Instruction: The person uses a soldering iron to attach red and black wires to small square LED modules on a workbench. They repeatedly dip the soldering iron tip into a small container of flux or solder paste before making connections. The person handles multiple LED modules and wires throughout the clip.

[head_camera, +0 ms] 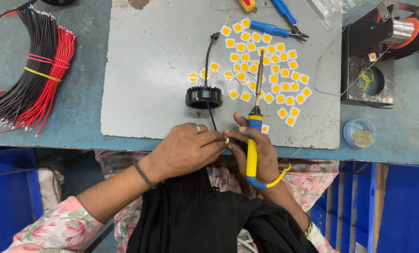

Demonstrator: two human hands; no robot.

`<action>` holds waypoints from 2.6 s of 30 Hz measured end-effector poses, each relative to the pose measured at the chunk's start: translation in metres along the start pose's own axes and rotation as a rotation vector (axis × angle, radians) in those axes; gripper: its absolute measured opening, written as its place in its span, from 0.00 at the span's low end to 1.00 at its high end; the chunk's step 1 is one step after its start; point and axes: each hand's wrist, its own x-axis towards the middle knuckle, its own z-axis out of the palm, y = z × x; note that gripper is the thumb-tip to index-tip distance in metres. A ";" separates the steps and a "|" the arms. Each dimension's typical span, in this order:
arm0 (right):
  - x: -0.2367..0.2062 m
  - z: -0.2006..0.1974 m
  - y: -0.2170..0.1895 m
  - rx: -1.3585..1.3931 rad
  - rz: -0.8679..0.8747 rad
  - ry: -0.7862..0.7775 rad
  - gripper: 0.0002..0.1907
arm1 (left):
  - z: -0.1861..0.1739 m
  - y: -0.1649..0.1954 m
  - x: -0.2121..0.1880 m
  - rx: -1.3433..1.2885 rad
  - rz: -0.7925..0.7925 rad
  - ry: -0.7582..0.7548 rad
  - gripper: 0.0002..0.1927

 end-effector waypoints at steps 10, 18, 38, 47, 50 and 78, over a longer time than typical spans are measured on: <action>-0.001 0.000 0.003 0.001 -0.006 0.007 0.28 | 0.002 0.005 -0.001 0.076 0.013 -0.004 0.08; 0.000 0.001 0.001 0.013 0.003 0.017 0.29 | 0.000 0.006 0.000 0.127 0.069 0.000 0.07; -0.023 -0.027 -0.004 0.250 0.015 0.094 0.22 | 0.006 0.008 -0.001 0.102 -0.020 -0.040 0.07; -0.050 -0.071 -0.002 0.150 0.052 0.613 0.29 | 0.007 0.007 0.000 0.063 -0.051 -0.047 0.07; -0.047 -0.086 -0.002 0.312 -0.021 0.621 0.25 | 0.008 0.007 0.001 0.062 -0.065 -0.051 0.06; 0.006 -0.092 -0.054 -0.088 0.024 0.127 0.10 | 0.011 0.005 0.000 0.092 -0.080 -0.079 0.09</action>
